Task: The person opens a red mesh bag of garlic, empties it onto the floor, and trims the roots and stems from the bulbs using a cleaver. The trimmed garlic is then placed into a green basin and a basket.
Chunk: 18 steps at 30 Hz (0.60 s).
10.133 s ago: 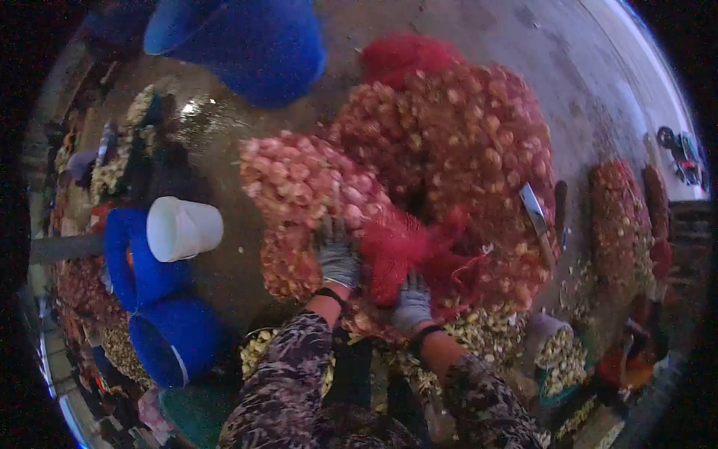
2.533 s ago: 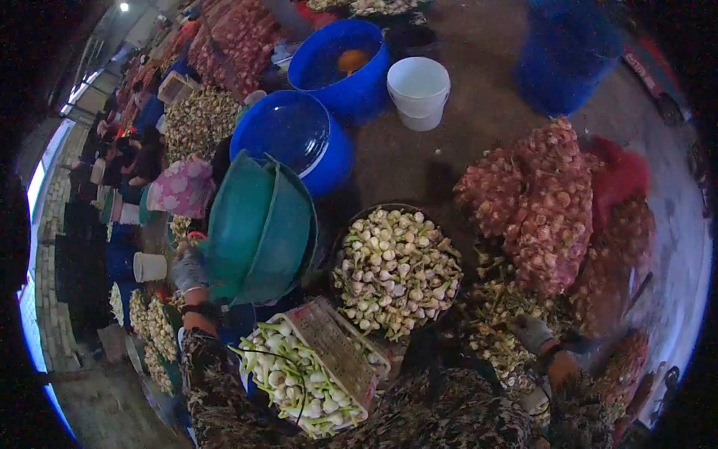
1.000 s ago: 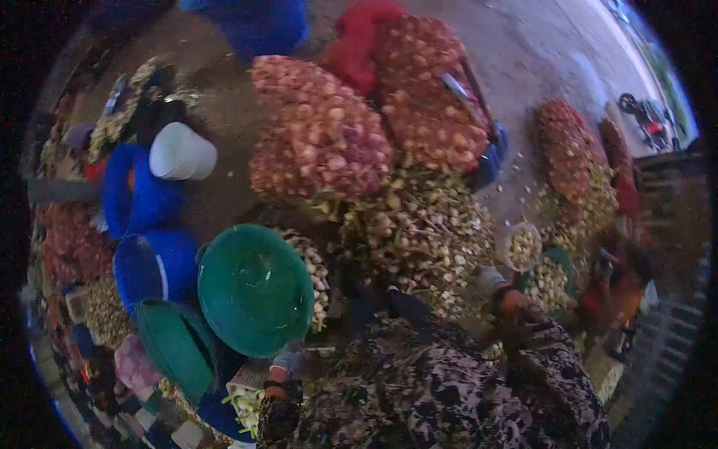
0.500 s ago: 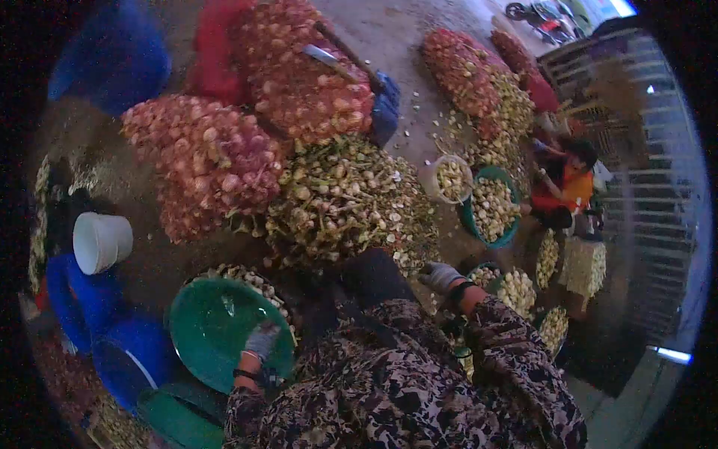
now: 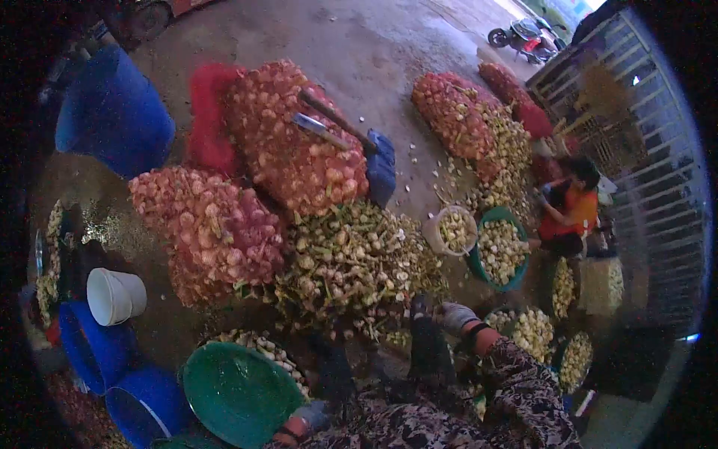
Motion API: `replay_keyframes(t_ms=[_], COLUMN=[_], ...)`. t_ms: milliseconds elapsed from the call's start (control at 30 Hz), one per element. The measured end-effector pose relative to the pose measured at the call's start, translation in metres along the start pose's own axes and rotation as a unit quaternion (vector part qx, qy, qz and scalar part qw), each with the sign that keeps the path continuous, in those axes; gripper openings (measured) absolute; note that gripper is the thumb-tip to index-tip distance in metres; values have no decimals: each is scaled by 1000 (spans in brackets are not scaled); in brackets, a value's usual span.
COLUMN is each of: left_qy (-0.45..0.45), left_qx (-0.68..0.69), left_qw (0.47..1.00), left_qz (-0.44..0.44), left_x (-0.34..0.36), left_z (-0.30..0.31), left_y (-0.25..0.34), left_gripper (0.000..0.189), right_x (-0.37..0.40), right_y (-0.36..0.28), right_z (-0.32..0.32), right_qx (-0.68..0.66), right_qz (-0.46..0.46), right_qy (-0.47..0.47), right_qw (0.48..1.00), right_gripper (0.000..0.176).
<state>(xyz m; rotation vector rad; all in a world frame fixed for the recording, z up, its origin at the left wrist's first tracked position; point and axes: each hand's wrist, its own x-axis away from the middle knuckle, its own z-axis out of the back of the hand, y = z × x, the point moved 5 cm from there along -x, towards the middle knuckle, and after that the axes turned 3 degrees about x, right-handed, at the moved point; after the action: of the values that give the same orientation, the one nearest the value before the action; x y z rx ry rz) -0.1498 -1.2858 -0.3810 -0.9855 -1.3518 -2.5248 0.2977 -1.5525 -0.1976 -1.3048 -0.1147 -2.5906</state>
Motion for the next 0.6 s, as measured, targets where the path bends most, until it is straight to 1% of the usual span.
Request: replay_keyframes(t_ms=[33,67,133,167,200,267,333,367,400,433,467,533,600], left_qy=[-28,-59,-101,-111,-112,-107,-109,-107,-105,-105,-103,-101,-97], left_qx=[23,39,57,66,74,92,108,116,121,128,132,136,126], left_qw=[999,996,987,983,980,978,978,978,979,980,981,983,987], left_qz=[22,50,109,132,144,151,144,137,126,114,101,65,3], left_x=[-1,-9,-31,-43,-59,-96,-135,-156,-177,-198,-218,-257,-287], left_z=[4,10,25,32,34,34,27,24,20,13,4,-16,-50], left_y=[8,18,44,59,70,93,112,119,125,128,130,128,124], left_gripper=[44,44,45,46,46,47,49,50,50,51,52,53,55], right_x=[-12,-46,-132,-149,-155,-153,-193,-213,-221,-226,-236,-249,-261], right_y=[-17,-11,-3,-25,-64,-119,-136,-139,-149,-155,-160,-168,-175], right_z=[19,23,27,55,94,150,174,177,190,200,208,215,223], right_qx=[-18,-16,97,125,151,203,141,140,101,60,62,79,83], right_qz=[34,43,127,144,160,170,212,217,312,400,402,371,375], right_qy=[29,32,131,172,214,308,241,237,335,424,420,438,456], right_qw=[999,998,978,966,952,914,936,937,883,811,811,815,803], right_gripper=[40,40,33,29,25,24,45,45,39,33,33,40,39])
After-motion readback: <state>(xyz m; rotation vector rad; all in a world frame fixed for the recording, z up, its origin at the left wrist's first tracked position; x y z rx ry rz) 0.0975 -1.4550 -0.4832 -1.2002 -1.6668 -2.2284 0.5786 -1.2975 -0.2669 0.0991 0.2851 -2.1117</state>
